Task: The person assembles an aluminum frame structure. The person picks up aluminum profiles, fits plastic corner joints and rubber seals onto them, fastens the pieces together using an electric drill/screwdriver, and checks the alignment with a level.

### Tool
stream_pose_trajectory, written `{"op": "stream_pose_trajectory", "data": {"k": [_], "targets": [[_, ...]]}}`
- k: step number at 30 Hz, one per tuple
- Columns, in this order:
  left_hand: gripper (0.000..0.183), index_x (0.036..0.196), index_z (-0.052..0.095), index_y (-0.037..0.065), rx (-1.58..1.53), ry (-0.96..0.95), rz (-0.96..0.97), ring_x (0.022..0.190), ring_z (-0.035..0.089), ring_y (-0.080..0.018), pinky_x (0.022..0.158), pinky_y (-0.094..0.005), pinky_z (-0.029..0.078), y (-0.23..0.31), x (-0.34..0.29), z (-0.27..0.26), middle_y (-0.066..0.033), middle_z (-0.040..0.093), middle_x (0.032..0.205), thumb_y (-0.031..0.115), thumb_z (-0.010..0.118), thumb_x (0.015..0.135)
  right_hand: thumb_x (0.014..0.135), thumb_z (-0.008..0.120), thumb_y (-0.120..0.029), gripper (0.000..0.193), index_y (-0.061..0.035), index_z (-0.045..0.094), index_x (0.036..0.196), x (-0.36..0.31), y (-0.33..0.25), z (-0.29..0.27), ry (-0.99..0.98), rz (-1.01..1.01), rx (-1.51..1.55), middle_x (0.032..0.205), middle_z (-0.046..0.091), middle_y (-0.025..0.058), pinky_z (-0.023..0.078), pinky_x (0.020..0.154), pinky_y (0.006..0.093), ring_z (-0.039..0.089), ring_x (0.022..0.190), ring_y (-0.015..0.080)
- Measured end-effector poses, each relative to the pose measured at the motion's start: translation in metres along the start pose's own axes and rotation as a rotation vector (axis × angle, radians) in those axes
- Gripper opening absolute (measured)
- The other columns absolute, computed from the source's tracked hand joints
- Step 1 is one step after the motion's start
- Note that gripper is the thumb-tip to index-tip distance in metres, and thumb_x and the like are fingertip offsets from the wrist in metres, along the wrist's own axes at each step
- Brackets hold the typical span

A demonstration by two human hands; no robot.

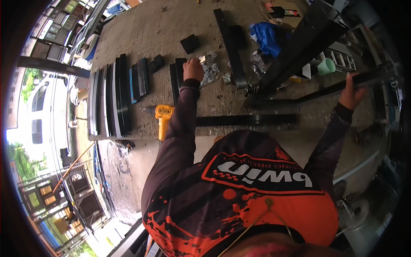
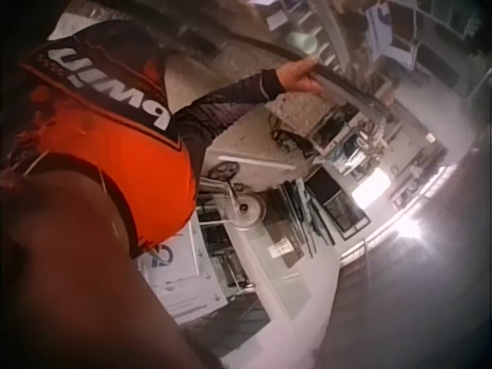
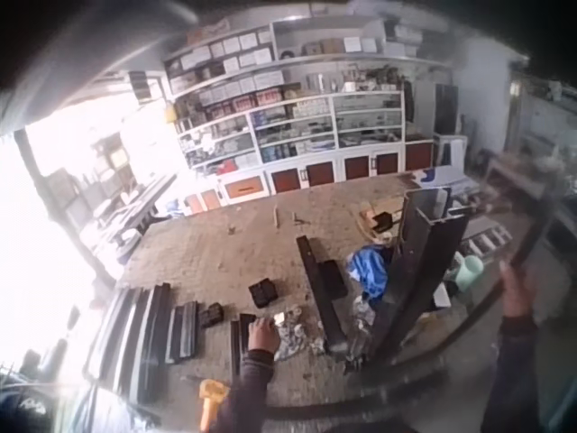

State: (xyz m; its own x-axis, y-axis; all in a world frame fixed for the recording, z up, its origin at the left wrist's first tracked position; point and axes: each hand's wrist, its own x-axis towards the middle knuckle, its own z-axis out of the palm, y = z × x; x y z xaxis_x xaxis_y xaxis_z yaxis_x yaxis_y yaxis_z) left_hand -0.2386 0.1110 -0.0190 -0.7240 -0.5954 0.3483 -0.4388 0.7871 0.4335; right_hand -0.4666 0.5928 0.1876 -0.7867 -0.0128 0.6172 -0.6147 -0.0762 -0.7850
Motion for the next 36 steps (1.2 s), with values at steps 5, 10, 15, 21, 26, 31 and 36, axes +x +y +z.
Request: {"op": "stream_pose_trajectory", "data": {"k": [5,10,15,21,26,31,36], "targets": [[0.023,0.101,0.064,0.013,0.274,-0.019,-0.171,0.113,0.049,-0.0377,0.09,-0.0478,0.046,-0.025,0.063,0.017,-0.0138,0.057,0.117,0.02,0.064,0.079,0.084,0.071,-0.006,0.022,-0.0058,0.052,0.095,0.0,-0.006,0.008,-0.012,-0.033,-0.064,0.086,0.055,-0.0002,0.042,0.073,0.0267,0.051,0.078,0.0079],[0.027,0.103,0.063,0.012,0.404,-0.055,-0.167,0.116,0.048,-0.0364,0.092,-0.0484,0.046,-0.026,0.09,0.037,-0.0139,0.056,0.119,0.025,0.064,0.08,0.082,0.073,-0.009,0.025,-0.0069,0.052,0.096,-0.003,-0.006,0.0,0.036,-0.01,-0.108,0.087,0.054,-0.0012,0.041,0.071,0.0251,0.05,0.077,0.0077],[0.027,0.107,0.062,0.011,0.487,-0.057,-0.065,0.114,0.052,-0.0354,0.093,-0.0456,0.045,-0.056,0.086,0.032,-0.0107,0.059,0.119,0.023,0.059,0.083,0.082,0.073,-0.01,0.029,-0.0067,0.052,0.101,-0.007,-0.005,0.01,0.044,-0.01,-0.159,0.087,0.055,-0.0016,0.042,0.07,0.0237,0.051,0.076,0.0072],[0.034,0.115,0.056,0.006,0.119,-0.04,0.032,0.108,0.055,-0.0353,0.091,-0.0459,0.045,-0.012,0.087,0.006,-0.0175,0.057,0.12,0.018,0.062,0.083,0.083,0.07,-0.007,0.027,-0.0083,0.05,0.1,-0.011,-0.005,0.009,0.026,-0.009,-0.102,0.087,0.049,-0.002,0.037,0.07,0.0242,0.045,0.078,0.0066],[0.032,0.12,0.053,0.001,-0.629,0.062,0.276,0.086,0.059,-0.0231,0.077,-0.0349,0.05,0.118,0.119,-0.109,-0.0132,0.061,0.103,0.009,0.059,0.09,0.083,0.072,-0.009,0.034,-0.007,0.049,0.108,-0.015,-0.007,0.01,0.039,0.053,0.012,0.093,0.056,0.0,0.044,0.069,0.0241,0.054,0.079,0.0076],[0.03,0.123,0.046,-0.002,-1.11,-0.1,0.671,0.069,0.056,-0.0096,0.055,-0.021,0.044,0.296,0.122,-0.283,-0.0133,0.063,0.1,0.005,0.05,0.095,0.08,0.077,-0.021,0.049,-0.0046,0.049,0.116,-0.012,0.001,-0.003,0.066,-0.084,-0.217,0.097,0.061,0.0033,0.047,0.073,0.026,0.057,0.084,0.0095],[0.022,0.112,0.058,-0.001,-0.31,-0.079,1.557,0.086,0.06,-0.012,0.071,-0.0248,0.05,0.427,0.141,-0.353,-0.0076,0.062,0.105,0.001,0.057,0.09,0.08,0.075,-0.015,0.047,-0.0047,0.048,0.118,-0.007,-0.019,0.01,-0.018,-0.054,-0.085,0.092,0.059,-0.001,0.047,0.07,0.0239,0.054,0.079,0.0061]]}}
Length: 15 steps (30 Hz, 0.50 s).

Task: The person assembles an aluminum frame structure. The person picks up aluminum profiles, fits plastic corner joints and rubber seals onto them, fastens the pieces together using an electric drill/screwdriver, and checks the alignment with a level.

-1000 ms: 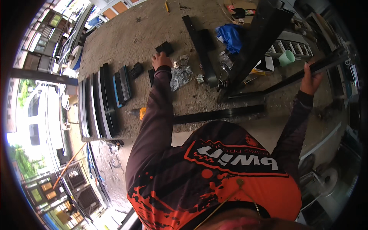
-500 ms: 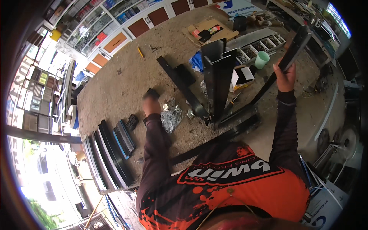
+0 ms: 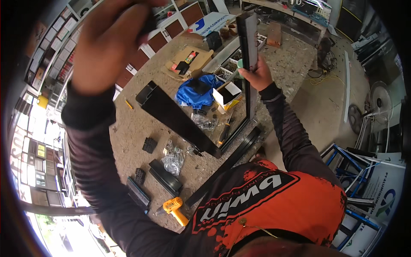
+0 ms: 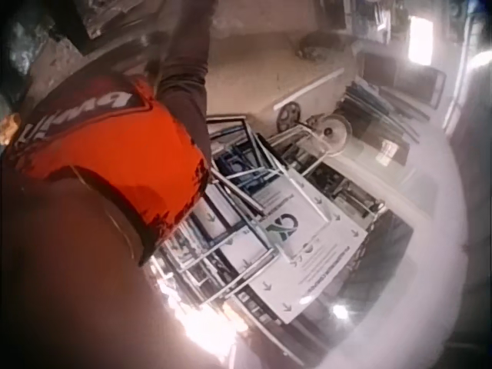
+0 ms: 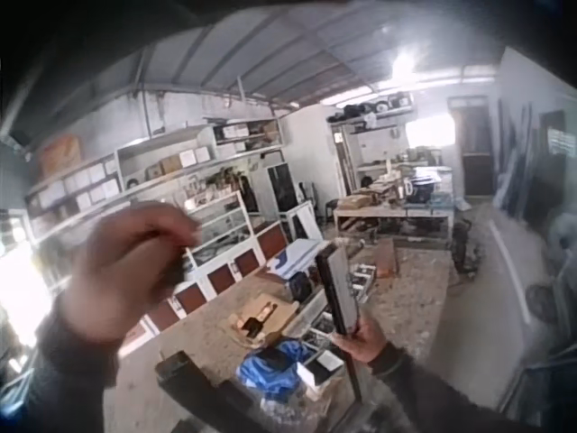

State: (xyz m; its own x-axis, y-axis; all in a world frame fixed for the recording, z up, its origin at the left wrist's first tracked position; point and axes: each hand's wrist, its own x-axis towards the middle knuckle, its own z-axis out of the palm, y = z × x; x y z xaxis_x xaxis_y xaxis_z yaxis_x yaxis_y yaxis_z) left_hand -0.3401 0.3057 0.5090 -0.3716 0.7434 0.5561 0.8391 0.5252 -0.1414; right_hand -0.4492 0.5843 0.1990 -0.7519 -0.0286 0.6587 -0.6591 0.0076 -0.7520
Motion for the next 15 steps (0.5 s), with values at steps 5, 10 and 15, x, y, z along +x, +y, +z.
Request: {"op": "stream_pose_trajectory", "data": {"k": [5,10,15], "targets": [[0.034,0.11,0.06,-0.004,-0.841,-0.28,-0.642,0.078,0.064,-0.0154,0.066,-0.0266,0.051,0.019,0.084,0.037,-0.0096,0.064,0.089,0.025,0.057,0.093,0.077,0.078,-0.023,0.054,-0.0027,0.048,0.117,0.005,-0.003,0.005,0.036,-0.085,-0.103,0.09,0.06,0.0048,0.048,0.069,0.0281,0.057,0.078,0.012],[0.048,0.124,0.049,-0.001,-0.402,-0.461,-0.438,0.067,0.062,-0.0129,0.06,-0.0274,0.051,-0.012,0.114,0.087,-0.0065,0.06,0.074,0.033,0.063,0.092,0.077,0.077,-0.028,0.053,-0.0025,0.048,0.113,0.004,-0.01,0.003,0.033,-0.108,-0.167,0.095,0.061,0.0119,0.049,0.073,0.0343,0.061,0.08,0.0224],[0.059,0.099,0.065,-0.002,0.087,-0.398,-0.121,0.059,0.062,-0.0203,0.057,-0.0341,0.049,-0.027,0.151,0.123,-0.011,0.062,0.068,0.055,0.054,0.091,0.079,0.075,-0.018,0.046,-0.0016,0.048,0.112,0.002,-0.006,0.0,-0.023,0.017,-0.003,0.094,0.063,0.0087,0.05,0.072,0.0286,0.061,0.081,0.013]]}}
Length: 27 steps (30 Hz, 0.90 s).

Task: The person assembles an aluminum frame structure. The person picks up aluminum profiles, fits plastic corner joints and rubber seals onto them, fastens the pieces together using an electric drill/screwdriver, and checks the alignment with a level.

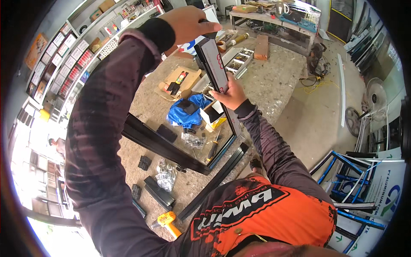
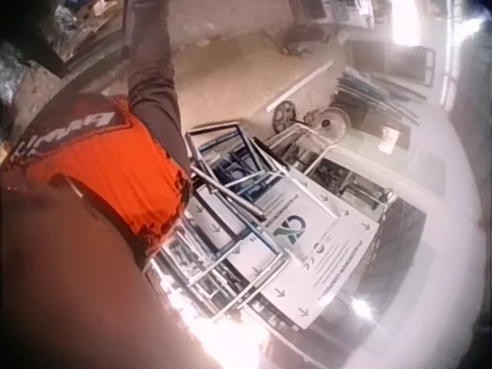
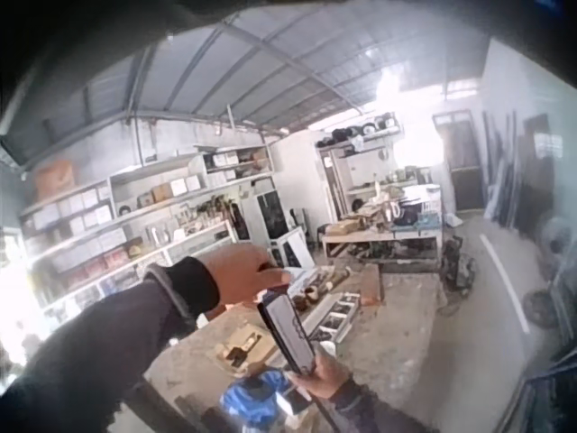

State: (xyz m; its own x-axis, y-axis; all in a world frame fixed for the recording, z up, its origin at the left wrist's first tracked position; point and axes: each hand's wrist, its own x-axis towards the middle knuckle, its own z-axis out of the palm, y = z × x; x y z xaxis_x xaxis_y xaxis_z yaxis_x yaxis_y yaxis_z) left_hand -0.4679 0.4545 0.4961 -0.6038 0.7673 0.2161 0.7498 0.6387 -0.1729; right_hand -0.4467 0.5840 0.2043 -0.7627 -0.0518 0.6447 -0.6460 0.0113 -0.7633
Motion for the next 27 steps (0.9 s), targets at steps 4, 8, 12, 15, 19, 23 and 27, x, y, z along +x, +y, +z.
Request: {"op": "stream_pose_trajectory", "data": {"k": [4,8,12,15,19,23,27], "targets": [[0.062,0.09,0.069,-0.002,0.072,-0.031,-0.046,0.061,0.062,-0.0251,0.06,-0.0369,0.049,0.002,0.01,0.0,-0.0152,0.065,0.071,0.059,0.057,0.088,0.077,0.077,-0.019,0.049,-0.0012,0.048,0.112,0.001,0.0,0.004,0.014,-0.039,0.006,0.092,0.063,0.008,0.051,0.071,0.029,0.062,0.078,0.0138],[0.063,0.088,0.07,-0.002,0.111,-0.068,0.01,0.06,0.062,-0.0256,0.061,-0.0379,0.049,0.003,0.014,-0.001,-0.0157,0.064,0.07,0.061,0.059,0.086,0.076,0.078,-0.019,0.052,-0.0007,0.047,0.113,-0.002,0.007,0.001,0.005,-0.018,0.063,0.092,0.064,0.0083,0.051,0.071,0.0288,0.063,0.079,0.0133],[0.062,0.086,0.07,-0.001,0.164,-0.136,-0.047,0.06,0.061,-0.0247,0.06,-0.0375,0.048,0.002,0.014,-0.007,-0.0152,0.064,0.069,0.06,0.06,0.084,0.076,0.078,-0.017,0.053,-0.0005,0.046,0.115,-0.002,0.013,0.003,0.012,-0.064,0.061,0.093,0.064,0.0083,0.052,0.07,0.0286,0.064,0.08,0.0131],[0.062,0.085,0.07,-0.001,0.108,-0.131,-0.102,0.061,0.061,-0.025,0.06,-0.0378,0.048,-0.006,0.006,-0.002,-0.0147,0.064,0.069,0.06,0.061,0.084,0.076,0.077,-0.016,0.054,-0.0006,0.045,0.116,-0.005,-0.001,0.007,0.003,-0.009,0.113,0.092,0.064,0.008,0.052,0.07,0.0283,0.064,0.08,0.0124],[0.063,0.085,0.07,-0.001,0.081,-0.186,-0.049,0.061,0.062,-0.0245,0.061,-0.0384,0.049,0.002,0.004,-0.006,-0.0133,0.064,0.068,0.061,0.057,0.086,0.076,0.077,-0.016,0.052,-0.001,0.046,0.115,-0.005,0.004,0.004,0.02,-0.045,0.074,0.093,0.064,0.0076,0.052,0.069,0.0279,0.063,0.078,0.0117],[0.061,0.086,0.07,-0.002,0.067,-0.223,-0.101,0.063,0.065,-0.0229,0.061,-0.0362,0.051,0.004,0.004,0.001,-0.0123,0.066,0.071,0.057,0.053,0.091,0.076,0.077,-0.016,0.05,-0.0012,0.047,0.114,-0.002,0.007,0.008,0.033,-0.089,0.044,0.092,0.065,0.0071,0.051,0.068,0.0278,0.063,0.075,0.0116],[0.052,0.11,0.065,0.003,0.197,-0.27,0.061,0.065,0.063,-0.0176,0.055,-0.0304,0.048,-0.02,0.006,-0.003,-0.0102,0.064,0.085,0.05,0.046,0.096,0.077,0.078,-0.017,0.052,-0.0008,0.047,0.115,-0.005,0.002,0.008,0.024,-0.051,0.06,0.089,0.065,0.0054,0.051,0.068,0.027,0.063,0.075,0.0109]]}}
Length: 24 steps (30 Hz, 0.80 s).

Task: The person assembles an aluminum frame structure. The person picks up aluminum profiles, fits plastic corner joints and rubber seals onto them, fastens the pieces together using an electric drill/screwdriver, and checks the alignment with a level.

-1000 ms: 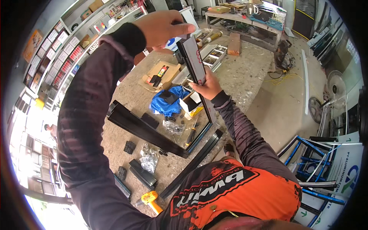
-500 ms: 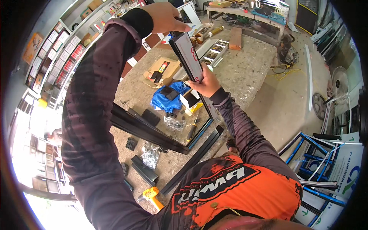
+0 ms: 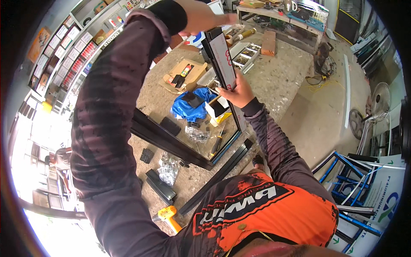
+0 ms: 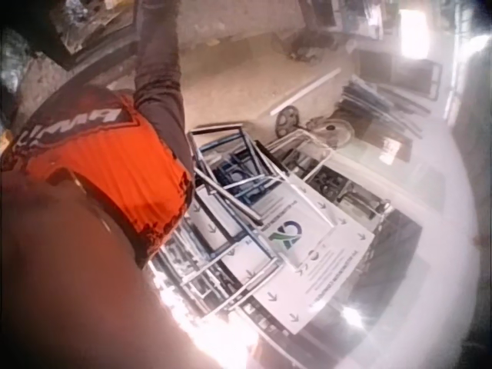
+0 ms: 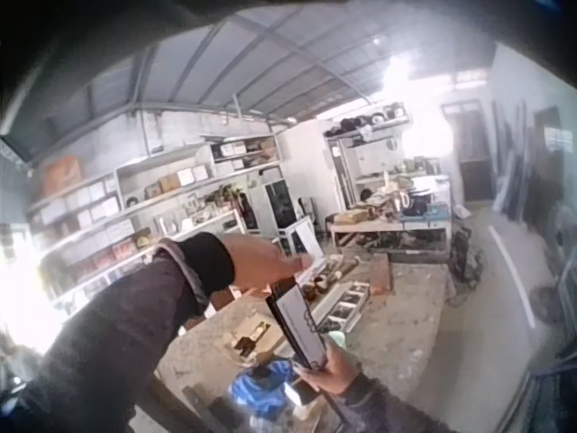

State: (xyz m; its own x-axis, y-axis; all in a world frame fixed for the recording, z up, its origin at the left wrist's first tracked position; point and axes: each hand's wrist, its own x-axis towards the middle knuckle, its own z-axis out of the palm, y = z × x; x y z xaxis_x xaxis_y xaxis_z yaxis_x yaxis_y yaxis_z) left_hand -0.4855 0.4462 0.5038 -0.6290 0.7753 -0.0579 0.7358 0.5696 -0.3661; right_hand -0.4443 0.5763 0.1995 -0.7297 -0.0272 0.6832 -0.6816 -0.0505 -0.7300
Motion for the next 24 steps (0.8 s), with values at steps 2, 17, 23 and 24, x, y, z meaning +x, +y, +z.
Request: {"op": "stream_pose_trajectory", "data": {"k": [2,17,23,24], "targets": [[0.054,0.113,0.064,0.003,-0.014,0.133,-0.002,0.075,0.061,-0.0209,0.065,-0.0331,0.046,-0.011,-0.022,-0.018,-0.0127,0.063,0.091,0.05,0.042,0.097,0.076,0.079,-0.018,0.054,-0.0006,0.046,0.115,0.001,-0.006,0.003,-0.022,0.049,0.053,0.091,0.065,0.0057,0.052,0.071,0.0276,0.063,0.078,0.0114],[0.036,0.105,0.066,0.002,-0.424,0.435,-1.137,0.071,0.062,-0.0177,0.068,-0.0319,0.048,-0.071,-0.359,0.208,-0.0106,0.066,0.079,0.035,0.053,0.096,0.075,0.078,-0.017,0.035,-0.0063,0.061,0.104,0.112,-0.094,0.019,0.111,-0.72,-0.662,0.113,0.059,0.0128,0.044,0.092,0.037,0.056,0.107,0.0272],[0.028,0.104,0.068,0.009,-0.506,0.28,-1.274,0.092,0.067,-0.0279,0.081,-0.0367,0.052,0.015,-0.47,0.444,-0.0162,0.069,0.096,0.026,0.062,0.083,0.087,0.067,-0.008,0.028,-0.0034,0.059,0.114,0.099,-0.091,0.024,0.08,-0.482,-0.551,0.118,0.062,0.0118,0.043,0.097,0.036,0.058,0.11,0.0233],[0.031,0.099,0.069,0.008,-0.806,0.307,-1.458,0.088,0.068,-0.0291,0.079,-0.0376,0.052,0.026,-0.434,0.447,-0.0165,0.069,0.092,0.032,0.065,0.082,0.089,0.066,-0.011,0.03,-0.0027,0.058,0.117,0.105,-0.075,-0.01,0.051,-0.575,-0.676,0.12,0.062,0.0123,0.042,0.098,0.0349,0.058,0.11,0.0224]]}}
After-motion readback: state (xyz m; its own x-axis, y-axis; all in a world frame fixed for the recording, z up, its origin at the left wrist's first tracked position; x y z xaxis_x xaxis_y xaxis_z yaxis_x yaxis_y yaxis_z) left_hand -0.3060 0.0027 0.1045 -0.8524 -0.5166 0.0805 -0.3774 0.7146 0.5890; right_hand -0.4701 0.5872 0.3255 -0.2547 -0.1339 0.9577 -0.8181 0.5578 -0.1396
